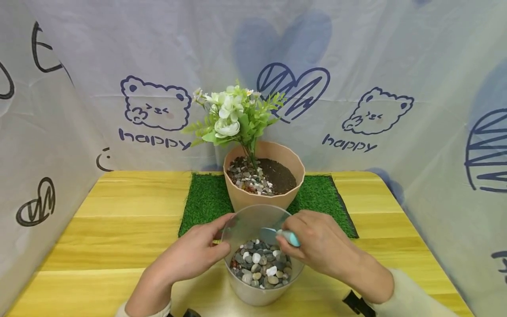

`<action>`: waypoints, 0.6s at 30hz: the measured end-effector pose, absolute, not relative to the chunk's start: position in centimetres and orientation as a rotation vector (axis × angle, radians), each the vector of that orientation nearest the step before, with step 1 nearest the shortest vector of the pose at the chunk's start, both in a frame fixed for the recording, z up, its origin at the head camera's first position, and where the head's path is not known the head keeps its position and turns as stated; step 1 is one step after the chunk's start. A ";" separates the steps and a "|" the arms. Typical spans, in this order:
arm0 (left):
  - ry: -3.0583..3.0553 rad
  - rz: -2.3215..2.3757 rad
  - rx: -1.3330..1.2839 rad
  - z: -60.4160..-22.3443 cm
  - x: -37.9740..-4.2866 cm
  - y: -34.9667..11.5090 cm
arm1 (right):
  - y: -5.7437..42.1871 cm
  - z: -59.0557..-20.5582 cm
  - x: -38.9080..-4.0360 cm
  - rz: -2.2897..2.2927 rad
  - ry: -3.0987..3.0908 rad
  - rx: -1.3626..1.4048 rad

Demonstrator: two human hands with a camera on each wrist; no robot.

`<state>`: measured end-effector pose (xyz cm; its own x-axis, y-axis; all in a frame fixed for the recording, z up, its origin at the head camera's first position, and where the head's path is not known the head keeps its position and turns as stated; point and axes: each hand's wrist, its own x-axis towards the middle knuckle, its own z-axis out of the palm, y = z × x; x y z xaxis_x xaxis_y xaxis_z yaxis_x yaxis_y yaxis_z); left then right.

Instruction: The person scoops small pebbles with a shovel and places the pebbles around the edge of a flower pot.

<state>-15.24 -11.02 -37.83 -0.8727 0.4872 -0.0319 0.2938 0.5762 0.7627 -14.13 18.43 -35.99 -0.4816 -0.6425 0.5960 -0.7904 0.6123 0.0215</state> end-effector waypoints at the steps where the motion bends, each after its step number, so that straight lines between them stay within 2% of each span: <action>1: 2.569 1.180 0.646 -37.9 -15.2 -11.0 | 18.4 -36.1 -14.1 0.352 -2.284 1.123; 13: 2.566 1.184 0.650 -37.9 -15.1 -11.2 | 18.1 -36.3 -13.3 0.534 -2.369 1.136; 18: 2.562 1.187 0.652 -37.9 -15.2 -11.1 | 17.9 -35.7 -13.6 0.430 -2.225 1.140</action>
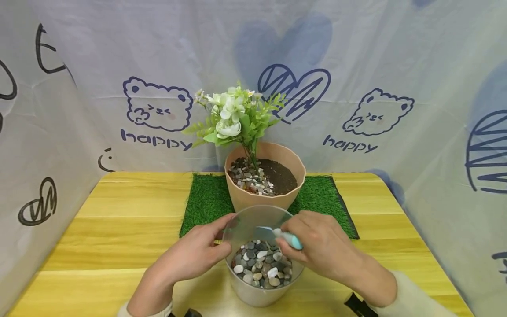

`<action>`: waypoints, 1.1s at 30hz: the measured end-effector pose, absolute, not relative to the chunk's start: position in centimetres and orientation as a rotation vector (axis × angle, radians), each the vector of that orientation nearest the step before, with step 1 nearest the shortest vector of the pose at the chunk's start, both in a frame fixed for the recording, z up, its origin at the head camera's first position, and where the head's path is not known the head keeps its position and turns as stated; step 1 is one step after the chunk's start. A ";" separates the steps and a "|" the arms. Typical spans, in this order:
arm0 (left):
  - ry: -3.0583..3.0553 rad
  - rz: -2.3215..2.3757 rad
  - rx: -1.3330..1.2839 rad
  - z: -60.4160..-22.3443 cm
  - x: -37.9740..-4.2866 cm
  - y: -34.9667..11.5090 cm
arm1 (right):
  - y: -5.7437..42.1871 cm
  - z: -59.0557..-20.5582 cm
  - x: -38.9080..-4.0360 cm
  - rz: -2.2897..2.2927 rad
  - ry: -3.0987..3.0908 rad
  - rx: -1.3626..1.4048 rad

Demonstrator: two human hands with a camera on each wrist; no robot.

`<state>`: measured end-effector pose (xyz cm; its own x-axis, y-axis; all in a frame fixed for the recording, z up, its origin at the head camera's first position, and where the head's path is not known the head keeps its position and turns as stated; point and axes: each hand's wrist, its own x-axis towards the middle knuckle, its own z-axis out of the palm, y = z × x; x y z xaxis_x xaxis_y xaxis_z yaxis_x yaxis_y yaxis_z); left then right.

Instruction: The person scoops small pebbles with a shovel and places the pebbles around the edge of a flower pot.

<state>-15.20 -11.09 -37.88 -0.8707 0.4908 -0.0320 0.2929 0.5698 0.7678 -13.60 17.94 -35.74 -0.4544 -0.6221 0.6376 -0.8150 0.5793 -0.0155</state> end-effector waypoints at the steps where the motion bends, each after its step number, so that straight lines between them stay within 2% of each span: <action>1: 2.561 1.189 0.655 -37.9 -15.2 -11.1 | 17.9 -35.8 -13.8 0.386 -2.209 1.137; 5: 2.547 1.202 0.653 -38.0 -15.2 -11.1 | 17.6 -36.6 -14.3 0.289 -2.246 1.120; 10: 2.515 1.221 0.622 -38.0 -15.2 -11.2 | 17.1 -37.2 -14.6 0.391 -2.367 1.121; 18: 2.506 1.226 0.617 -37.9 -15.2 -11.2 | 17.1 -36.0 -13.9 0.532 -2.428 1.178; 26: 2.526 1.202 0.617 -37.8 -15.3 -11.1 | 17.4 -34.9 -14.5 0.239 -2.384 1.021; 33: 2.511 1.215 0.616 -37.7 -15.3 -11.1 | 15.9 -35.6 -14.1 0.243 -2.535 0.979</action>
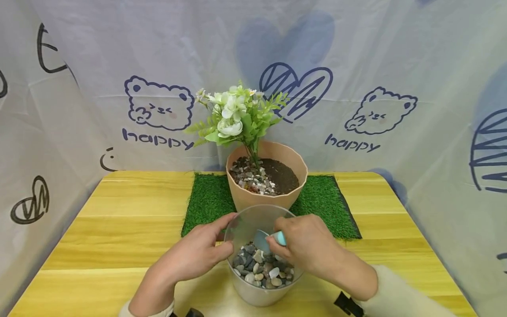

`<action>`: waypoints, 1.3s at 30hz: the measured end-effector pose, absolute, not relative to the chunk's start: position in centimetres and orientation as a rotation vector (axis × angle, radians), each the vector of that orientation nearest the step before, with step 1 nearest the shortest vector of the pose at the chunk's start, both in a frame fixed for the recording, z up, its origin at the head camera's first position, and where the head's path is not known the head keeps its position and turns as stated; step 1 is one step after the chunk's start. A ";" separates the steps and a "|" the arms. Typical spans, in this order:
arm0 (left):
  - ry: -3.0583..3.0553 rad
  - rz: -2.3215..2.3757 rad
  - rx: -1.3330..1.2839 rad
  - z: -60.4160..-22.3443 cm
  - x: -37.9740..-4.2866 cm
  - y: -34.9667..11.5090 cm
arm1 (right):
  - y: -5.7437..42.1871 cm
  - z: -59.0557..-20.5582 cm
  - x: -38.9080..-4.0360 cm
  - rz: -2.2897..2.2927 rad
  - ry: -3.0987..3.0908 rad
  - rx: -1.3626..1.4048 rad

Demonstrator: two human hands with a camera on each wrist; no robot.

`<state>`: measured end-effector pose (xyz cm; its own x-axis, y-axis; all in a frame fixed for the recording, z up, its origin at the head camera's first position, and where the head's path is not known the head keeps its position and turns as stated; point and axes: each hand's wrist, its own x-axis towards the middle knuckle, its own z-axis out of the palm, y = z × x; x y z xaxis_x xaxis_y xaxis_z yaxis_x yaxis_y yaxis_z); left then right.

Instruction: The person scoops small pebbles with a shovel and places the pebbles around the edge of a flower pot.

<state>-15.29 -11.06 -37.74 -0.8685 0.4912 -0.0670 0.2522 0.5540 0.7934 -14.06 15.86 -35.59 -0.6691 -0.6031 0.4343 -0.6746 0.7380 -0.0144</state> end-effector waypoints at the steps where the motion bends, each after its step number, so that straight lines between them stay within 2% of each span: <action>1: 2.509 1.220 0.615 -37.7 -15.3 -11.1 | 15.6 -35.7 -14.0 0.248 -2.560 0.983; 16: 2.481 1.255 0.588 -37.8 -15.2 -11.1 | 14.8 -35.4 -13.5 0.463 -2.756 0.961; 32: 2.474 1.257 0.621 -37.6 -15.2 -11.1 | 15.2 -34.5 -13.2 0.802 -2.921 0.791; 39: 2.477 1.257 0.610 -37.6 -15.2 -11.2 | 15.2 -34.5 -13.3 0.790 -2.918 0.813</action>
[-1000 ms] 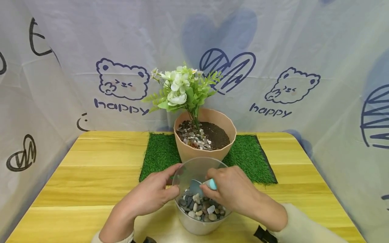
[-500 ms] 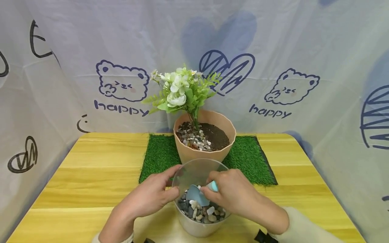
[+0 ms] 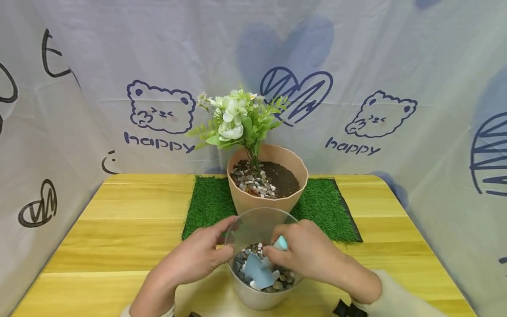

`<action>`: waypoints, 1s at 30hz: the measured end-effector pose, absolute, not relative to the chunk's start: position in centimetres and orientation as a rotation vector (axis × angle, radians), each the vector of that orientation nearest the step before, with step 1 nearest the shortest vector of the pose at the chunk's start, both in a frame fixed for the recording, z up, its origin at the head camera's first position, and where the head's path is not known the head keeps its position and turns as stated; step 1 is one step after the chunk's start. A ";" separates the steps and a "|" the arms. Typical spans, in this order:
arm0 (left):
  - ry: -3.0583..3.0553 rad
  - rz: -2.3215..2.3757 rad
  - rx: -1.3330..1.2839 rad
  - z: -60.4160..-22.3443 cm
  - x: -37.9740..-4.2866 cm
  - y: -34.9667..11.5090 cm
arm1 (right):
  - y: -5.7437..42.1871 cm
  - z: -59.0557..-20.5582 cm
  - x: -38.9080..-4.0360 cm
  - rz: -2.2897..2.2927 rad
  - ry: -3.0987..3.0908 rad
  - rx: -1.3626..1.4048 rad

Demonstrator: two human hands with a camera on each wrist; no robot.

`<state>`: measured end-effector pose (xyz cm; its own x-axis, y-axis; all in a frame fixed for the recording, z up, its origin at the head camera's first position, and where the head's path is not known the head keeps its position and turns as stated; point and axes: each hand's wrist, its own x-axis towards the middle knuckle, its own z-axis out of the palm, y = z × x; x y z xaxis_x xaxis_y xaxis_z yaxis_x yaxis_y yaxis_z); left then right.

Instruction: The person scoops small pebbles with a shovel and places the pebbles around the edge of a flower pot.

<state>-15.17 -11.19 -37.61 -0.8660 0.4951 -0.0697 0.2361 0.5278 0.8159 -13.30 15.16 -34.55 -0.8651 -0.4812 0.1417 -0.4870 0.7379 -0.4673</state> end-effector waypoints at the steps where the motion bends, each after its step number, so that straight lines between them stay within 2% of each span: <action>1: 2.479 1.257 0.609 -37.7 -15.1 -11.2 | 15.3 -34.5 -13.3 0.777 -2.889 0.804; 5: 2.479 1.251 0.598 -37.8 -15.0 -11.3 | 15.7 -34.6 -13.5 0.608 -2.740 0.804; 10: 2.463 1.249 0.596 -37.9 -15.0 -11.2 | 15.5 -35.6 -13.7 0.407 -2.663 0.935; 16: 2.458 1.260 0.615 -37.9 -14.9 -11.2 | 15.4 -35.7 -13.6 0.553 -2.692 1.112; 27: 2.479 1.245 0.633 -37.8 -15.2 -11.2 | 15.7 -33.8 -13.9 0.682 -2.960 0.928; 30: 2.490 1.239 0.637 -37.8 -15.3 -11.2 | 15.6 -33.8 -14.1 0.654 -2.979 0.969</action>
<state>-15.27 -11.17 -37.80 -0.8610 0.5053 -0.0580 0.2583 0.5326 0.8060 -14.10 15.61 -33.79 -0.8150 -0.5753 0.0690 -0.5513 0.7333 -0.3978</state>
